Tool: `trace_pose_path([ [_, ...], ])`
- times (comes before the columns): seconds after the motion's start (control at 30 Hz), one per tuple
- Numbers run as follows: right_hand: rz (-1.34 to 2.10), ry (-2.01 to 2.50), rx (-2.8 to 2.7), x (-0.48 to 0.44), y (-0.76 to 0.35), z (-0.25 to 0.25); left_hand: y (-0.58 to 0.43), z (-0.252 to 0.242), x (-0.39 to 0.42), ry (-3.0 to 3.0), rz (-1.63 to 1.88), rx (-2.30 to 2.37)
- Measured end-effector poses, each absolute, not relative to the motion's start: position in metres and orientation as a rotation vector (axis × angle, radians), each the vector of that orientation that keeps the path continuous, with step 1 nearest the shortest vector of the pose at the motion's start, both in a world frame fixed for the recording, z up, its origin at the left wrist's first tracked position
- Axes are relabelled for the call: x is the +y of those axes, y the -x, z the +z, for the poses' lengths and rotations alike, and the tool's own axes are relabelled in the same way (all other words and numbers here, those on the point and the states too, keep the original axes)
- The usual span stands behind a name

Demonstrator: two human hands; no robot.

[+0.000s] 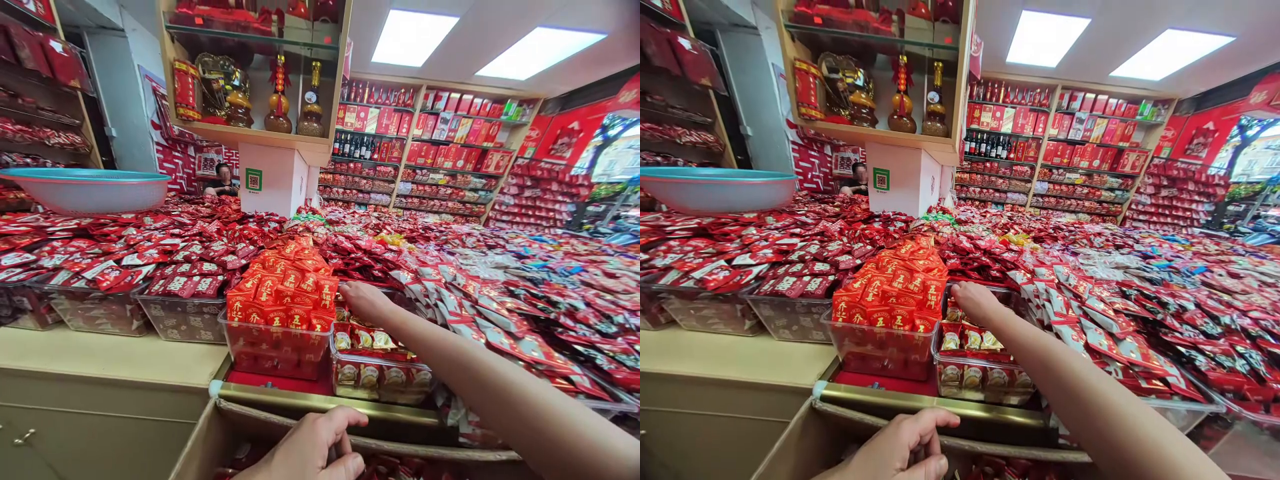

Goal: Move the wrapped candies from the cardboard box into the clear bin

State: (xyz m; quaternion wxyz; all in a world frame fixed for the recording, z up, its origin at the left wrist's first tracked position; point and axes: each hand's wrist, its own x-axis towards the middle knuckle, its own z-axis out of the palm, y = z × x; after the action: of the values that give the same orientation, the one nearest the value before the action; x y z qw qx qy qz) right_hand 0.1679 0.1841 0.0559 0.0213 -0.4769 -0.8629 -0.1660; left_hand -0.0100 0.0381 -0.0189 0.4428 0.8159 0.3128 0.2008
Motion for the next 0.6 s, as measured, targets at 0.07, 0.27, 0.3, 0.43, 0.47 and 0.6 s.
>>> trace_pose_path([
  [0.07, -0.467, 1.453, -2.717, 0.187, -0.168, 0.053, 0.011, -0.019, 0.040, -2.053, 0.471, 0.763],
  [0.27, -0.329, 1.365, -2.815, 0.186, -0.171, 0.051, 0.014, -0.014, 0.042, -2.078, 0.392, 0.722],
  [0.3, -0.313, 1.368, -2.814, 0.186, -0.171, 0.051, 0.014, -0.013, 0.042, -2.082, 0.382, 0.719],
  [0.43, -0.261, 1.412, -2.774, 0.189, -0.168, 0.049, 0.015, -0.010, 0.041, -2.116, 0.371, 0.741],
  [0.47, -0.246, 1.429, -2.760, 0.190, -0.167, 0.051, 0.015, -0.010, 0.041, -2.124, 0.372, 0.751],
  [0.6, -0.205, 1.543, -2.630, 0.183, -0.170, 0.076, 0.015, -0.006, 0.037, -2.149, 0.350, 0.789],
])
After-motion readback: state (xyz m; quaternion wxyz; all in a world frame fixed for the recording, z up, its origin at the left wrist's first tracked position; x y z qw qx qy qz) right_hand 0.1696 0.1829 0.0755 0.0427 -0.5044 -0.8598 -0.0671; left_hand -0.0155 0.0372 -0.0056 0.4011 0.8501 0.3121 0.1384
